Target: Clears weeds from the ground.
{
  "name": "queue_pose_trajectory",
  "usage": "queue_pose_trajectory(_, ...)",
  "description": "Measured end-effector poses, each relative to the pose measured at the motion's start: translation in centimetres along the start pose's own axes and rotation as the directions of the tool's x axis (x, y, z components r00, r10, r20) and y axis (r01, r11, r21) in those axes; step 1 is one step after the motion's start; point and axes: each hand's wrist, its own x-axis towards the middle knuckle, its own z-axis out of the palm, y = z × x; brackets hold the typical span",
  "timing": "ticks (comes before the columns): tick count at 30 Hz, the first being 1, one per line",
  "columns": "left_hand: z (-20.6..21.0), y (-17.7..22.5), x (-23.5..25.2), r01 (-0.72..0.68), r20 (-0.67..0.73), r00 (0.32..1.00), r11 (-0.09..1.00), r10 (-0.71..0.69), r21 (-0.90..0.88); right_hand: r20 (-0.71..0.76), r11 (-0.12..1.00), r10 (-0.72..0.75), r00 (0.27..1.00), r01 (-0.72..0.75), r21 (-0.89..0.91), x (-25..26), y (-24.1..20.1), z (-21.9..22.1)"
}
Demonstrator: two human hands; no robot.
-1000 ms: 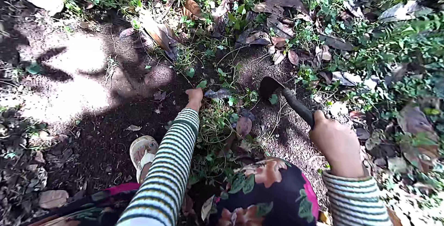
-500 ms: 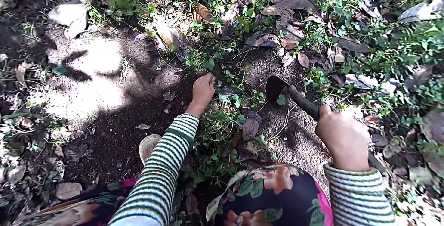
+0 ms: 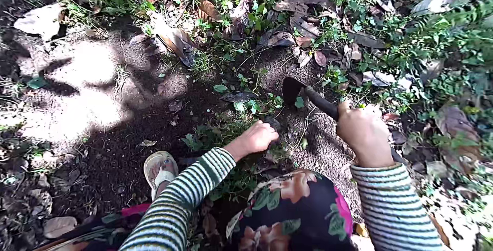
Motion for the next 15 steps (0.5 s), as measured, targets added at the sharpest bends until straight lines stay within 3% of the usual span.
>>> queue_pose_trajectory(3,-1.1,-1.7,1.5,0.304,-0.056,0.950,0.951,-0.307,-0.048,0.021,1.000,-0.013,1.000,0.013,-0.018,0.3,0.7,0.1)
queue_pose_trajectory(5,-2.7,-5.1,1.9,0.531,-0.107,0.832,0.837,-0.544,-0.132,0.021,1.000,-0.005,1.000,0.005,-0.002,0.4,1.0,0.2)
queue_pose_trajectory(7,-4.1,-8.5,2.6,0.718,-0.090,0.663,0.665,-0.743,-0.206,0.017,1.000,0.022,1.000,-0.023,0.014,0.3,0.8,0.2)
queue_pose_trajectory(10,-3.8,-10.8,4.6,0.843,0.030,0.522,0.511,-0.852,-0.167,-0.039,0.999,0.041,0.998,-0.040,0.013,-0.2,-0.3,0.0)
queue_pose_trajectory(13,-0.5,-9.0,7.0,0.811,0.188,0.584,0.567,-0.789,-0.140,0.102,0.998,0.051,0.993,-0.055,0.034,-1.3,-1.8,-2.2)
queue_pose_trajectory(15,2.1,-6.4,7.9,0.753,0.296,0.645,0.651,-0.704,-0.094,-0.073,0.999,0.018,0.997,-0.016,0.037,-0.8,-1.3,-0.7)
